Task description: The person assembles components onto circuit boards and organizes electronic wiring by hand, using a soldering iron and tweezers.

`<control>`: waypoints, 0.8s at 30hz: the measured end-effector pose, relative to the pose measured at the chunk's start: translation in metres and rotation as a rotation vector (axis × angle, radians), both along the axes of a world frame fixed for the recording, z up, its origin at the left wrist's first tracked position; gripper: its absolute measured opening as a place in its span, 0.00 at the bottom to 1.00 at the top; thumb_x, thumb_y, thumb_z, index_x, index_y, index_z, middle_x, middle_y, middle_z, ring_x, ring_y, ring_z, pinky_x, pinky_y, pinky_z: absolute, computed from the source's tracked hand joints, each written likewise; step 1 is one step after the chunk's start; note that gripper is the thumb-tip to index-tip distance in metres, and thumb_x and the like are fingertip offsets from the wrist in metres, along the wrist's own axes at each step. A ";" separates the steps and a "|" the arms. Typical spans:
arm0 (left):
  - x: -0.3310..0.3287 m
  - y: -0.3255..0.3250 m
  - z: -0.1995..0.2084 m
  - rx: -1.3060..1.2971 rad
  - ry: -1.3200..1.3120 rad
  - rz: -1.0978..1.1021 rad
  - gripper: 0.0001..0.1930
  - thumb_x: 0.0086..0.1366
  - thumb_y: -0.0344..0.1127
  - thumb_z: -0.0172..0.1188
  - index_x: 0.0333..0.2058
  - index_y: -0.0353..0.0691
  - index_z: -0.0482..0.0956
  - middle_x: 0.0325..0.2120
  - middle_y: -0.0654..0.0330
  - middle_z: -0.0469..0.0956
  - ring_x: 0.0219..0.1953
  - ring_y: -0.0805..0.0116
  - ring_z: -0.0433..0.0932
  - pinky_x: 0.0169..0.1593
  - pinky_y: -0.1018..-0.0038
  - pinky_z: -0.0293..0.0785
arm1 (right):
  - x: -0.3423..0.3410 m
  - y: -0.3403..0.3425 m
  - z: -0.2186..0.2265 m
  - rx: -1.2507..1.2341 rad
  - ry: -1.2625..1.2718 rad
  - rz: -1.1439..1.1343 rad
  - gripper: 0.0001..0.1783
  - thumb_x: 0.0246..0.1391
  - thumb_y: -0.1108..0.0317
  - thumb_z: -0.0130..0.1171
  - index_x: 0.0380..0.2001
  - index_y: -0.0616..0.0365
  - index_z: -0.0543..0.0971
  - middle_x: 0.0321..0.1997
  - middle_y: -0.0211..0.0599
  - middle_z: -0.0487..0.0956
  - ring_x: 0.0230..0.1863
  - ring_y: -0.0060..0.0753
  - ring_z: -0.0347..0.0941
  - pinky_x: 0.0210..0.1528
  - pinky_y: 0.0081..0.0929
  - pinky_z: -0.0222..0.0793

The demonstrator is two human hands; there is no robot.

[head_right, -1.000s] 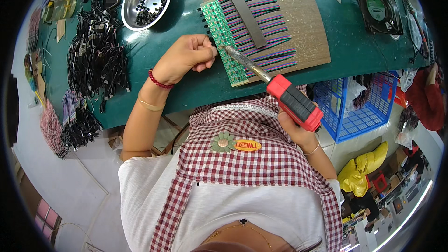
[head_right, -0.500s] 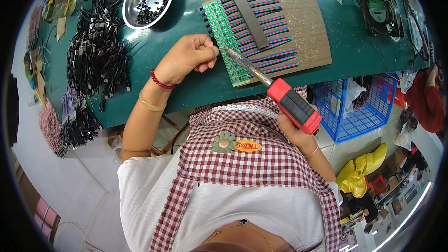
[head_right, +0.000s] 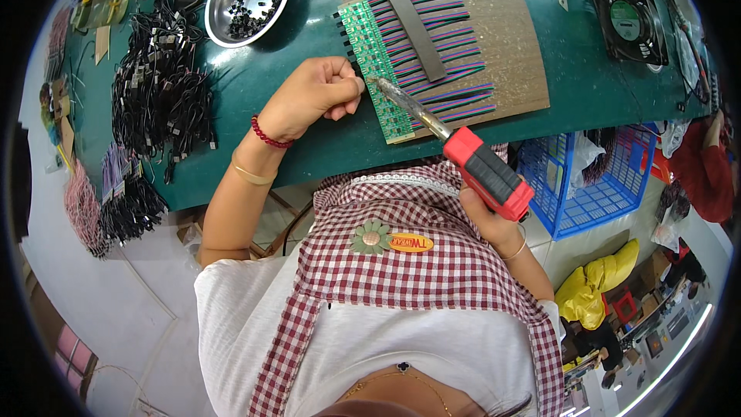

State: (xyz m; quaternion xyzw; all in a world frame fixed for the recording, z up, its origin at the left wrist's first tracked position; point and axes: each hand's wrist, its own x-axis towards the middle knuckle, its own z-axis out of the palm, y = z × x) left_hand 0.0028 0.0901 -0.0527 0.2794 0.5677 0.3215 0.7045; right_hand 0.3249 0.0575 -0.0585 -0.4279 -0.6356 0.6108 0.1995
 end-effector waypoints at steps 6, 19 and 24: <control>0.000 -0.001 0.000 0.009 0.001 0.003 0.04 0.55 0.29 0.54 0.25 0.36 0.70 0.17 0.63 0.73 0.16 0.83 0.67 0.20 0.88 0.62 | 0.003 -0.003 0.000 0.018 0.016 -0.028 0.09 0.52 0.69 0.53 0.35 0.64 0.72 0.21 0.31 0.70 0.23 0.22 0.64 0.29 0.24 0.63; 0.000 0.000 0.002 -0.009 0.012 0.006 0.04 0.55 0.30 0.54 0.24 0.37 0.70 0.17 0.64 0.73 0.16 0.83 0.67 0.20 0.88 0.61 | -0.008 -0.003 0.018 -0.167 0.193 -0.194 0.04 0.52 0.76 0.51 0.32 0.64 0.72 0.25 0.31 0.71 0.26 0.20 0.66 0.29 0.20 0.62; -0.001 0.000 0.005 -0.004 0.027 -0.016 0.04 0.55 0.30 0.54 0.24 0.37 0.70 0.18 0.64 0.73 0.16 0.83 0.67 0.20 0.87 0.62 | -0.010 -0.001 0.018 -0.184 0.277 -0.209 0.04 0.53 0.75 0.50 0.31 0.64 0.71 0.24 0.33 0.71 0.25 0.22 0.65 0.27 0.21 0.63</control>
